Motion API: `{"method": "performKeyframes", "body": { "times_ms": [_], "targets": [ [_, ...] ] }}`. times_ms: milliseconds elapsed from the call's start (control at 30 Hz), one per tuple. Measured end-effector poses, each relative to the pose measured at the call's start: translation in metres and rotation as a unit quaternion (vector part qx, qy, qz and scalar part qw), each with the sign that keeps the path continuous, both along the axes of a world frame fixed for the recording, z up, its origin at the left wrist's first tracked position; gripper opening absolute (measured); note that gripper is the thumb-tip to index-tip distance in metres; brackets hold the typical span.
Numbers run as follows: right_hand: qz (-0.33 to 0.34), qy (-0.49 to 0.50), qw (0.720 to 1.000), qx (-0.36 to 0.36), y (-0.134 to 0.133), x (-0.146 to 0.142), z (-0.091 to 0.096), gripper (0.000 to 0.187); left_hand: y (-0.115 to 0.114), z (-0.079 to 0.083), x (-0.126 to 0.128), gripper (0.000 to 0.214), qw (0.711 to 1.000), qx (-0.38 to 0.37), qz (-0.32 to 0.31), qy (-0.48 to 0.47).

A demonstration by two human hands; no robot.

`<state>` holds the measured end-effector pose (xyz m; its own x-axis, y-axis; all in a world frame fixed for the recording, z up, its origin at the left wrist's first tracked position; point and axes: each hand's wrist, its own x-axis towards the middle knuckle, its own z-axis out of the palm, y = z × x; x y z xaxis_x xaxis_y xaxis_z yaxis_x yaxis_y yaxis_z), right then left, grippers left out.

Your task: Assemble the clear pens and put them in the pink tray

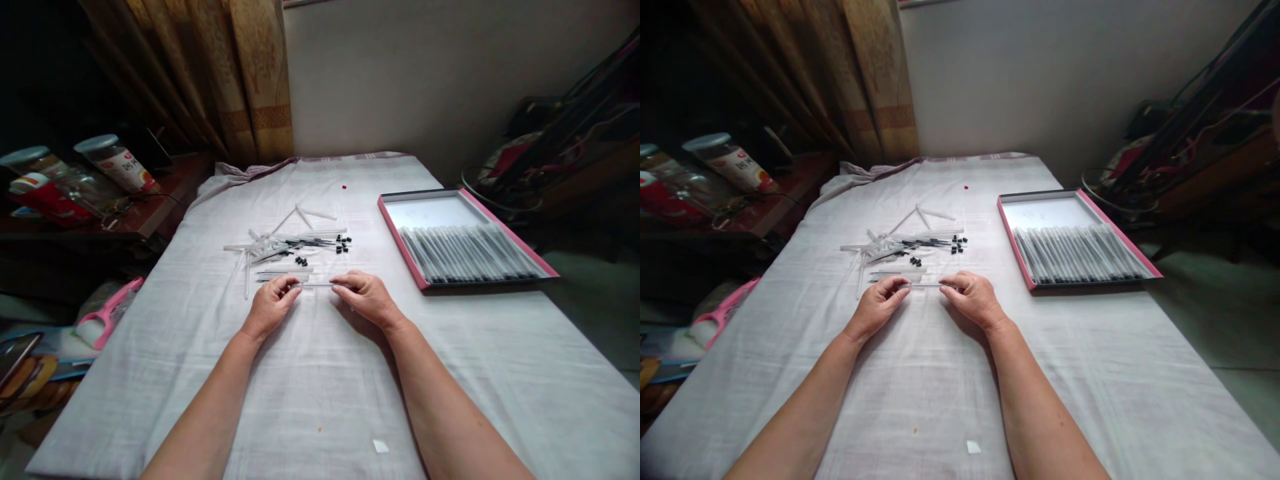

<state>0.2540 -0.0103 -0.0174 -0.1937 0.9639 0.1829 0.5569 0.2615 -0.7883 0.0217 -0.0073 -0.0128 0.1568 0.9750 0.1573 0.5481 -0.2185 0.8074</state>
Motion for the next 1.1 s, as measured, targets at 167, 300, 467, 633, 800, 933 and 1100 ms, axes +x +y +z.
{"method": "performKeyframes", "body": {
  "times_ms": [167,300,467,633,800,933,1100],
  "targets": [
    [0.033,-0.057,0.998,-0.009,-0.003,0.000,0.007,0.023,-0.002,0.000,0.002,0.016,1.000,-0.001,-0.016,0.015],
    [0.046,-0.092,0.995,-0.012,-0.004,0.001,0.007,0.022,-0.003,0.001,0.003,0.014,0.999,-0.029,-0.031,0.014],
    [0.053,-0.089,0.995,-0.004,-0.003,-0.001,0.004,0.020,-0.003,0.002,0.004,0.011,0.998,-0.042,-0.040,0.013],
    [0.050,-0.081,0.995,0.000,-0.003,-0.005,0.004,0.019,-0.002,0.002,0.004,0.010,0.999,-0.031,-0.036,0.011],
    [0.031,-0.084,0.996,0.008,-0.004,-0.011,0.004,0.019,0.002,-0.003,0.002,0.014,0.999,-0.037,-0.020,-0.018],
    [0.035,-0.068,0.997,0.023,-0.006,-0.014,0.006,0.019,0.004,-0.007,0.001,0.022,0.995,-0.058,-0.008,-0.081],
    [-0.134,-0.027,0.983,0.124,-0.005,0.018,0.016,0.024,0.006,-0.010,0.000,0.027,0.977,-0.069,0.010,-0.200]
  ]
}}
